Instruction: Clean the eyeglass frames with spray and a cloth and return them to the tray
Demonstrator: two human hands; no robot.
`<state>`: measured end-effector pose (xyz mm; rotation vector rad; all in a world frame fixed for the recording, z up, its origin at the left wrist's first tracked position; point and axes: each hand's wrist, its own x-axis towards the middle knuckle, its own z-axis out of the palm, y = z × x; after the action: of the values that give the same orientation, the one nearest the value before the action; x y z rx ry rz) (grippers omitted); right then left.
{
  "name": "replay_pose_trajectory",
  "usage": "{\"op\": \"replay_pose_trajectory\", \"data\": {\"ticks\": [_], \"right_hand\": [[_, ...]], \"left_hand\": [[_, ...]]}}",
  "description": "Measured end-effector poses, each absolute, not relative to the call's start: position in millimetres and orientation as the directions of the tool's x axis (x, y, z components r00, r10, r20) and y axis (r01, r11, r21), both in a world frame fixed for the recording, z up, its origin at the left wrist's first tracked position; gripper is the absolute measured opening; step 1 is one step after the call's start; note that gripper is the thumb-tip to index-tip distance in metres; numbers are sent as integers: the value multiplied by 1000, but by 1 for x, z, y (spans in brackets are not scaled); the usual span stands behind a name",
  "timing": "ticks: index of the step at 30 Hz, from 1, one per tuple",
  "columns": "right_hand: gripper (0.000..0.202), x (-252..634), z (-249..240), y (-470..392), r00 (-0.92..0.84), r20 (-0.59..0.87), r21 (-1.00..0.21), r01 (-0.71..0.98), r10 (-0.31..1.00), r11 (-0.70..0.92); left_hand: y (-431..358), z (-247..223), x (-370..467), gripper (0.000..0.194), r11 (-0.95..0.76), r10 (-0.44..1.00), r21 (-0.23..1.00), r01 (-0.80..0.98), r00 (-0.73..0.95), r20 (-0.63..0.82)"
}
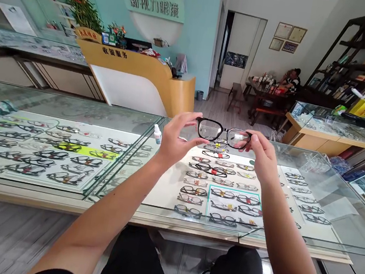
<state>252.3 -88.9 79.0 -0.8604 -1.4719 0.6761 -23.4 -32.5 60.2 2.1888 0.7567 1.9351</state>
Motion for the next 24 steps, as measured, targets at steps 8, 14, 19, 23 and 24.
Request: {"op": "replay_pose_trajectory", "data": {"ticks": [8,14,19,23,24], "right_hand": [[37,240,191,-132,22,786,-607,213,617,766],[39,232,242,-180,14,893,-426,353,450,833],[34,227,270,-219,73,957,-282,439,279,853],[33,227,284,-240,112,970,-243,457,216,856],[33,227,286,-244,118,970,-243,452,213,858]], "left_hand": [[-69,176,-40,85,-939,48,21,343,69,996],[-111,230,-46,76,-906,-112,-126,404,59,992],[-138,268,-44,79,-862,-290,-285,420,53,956],[-156,288,-35,82,-831,-357,-340,441,47,933],[-160,292,-33,82,-823,-374,-351,447,39,927]]}}
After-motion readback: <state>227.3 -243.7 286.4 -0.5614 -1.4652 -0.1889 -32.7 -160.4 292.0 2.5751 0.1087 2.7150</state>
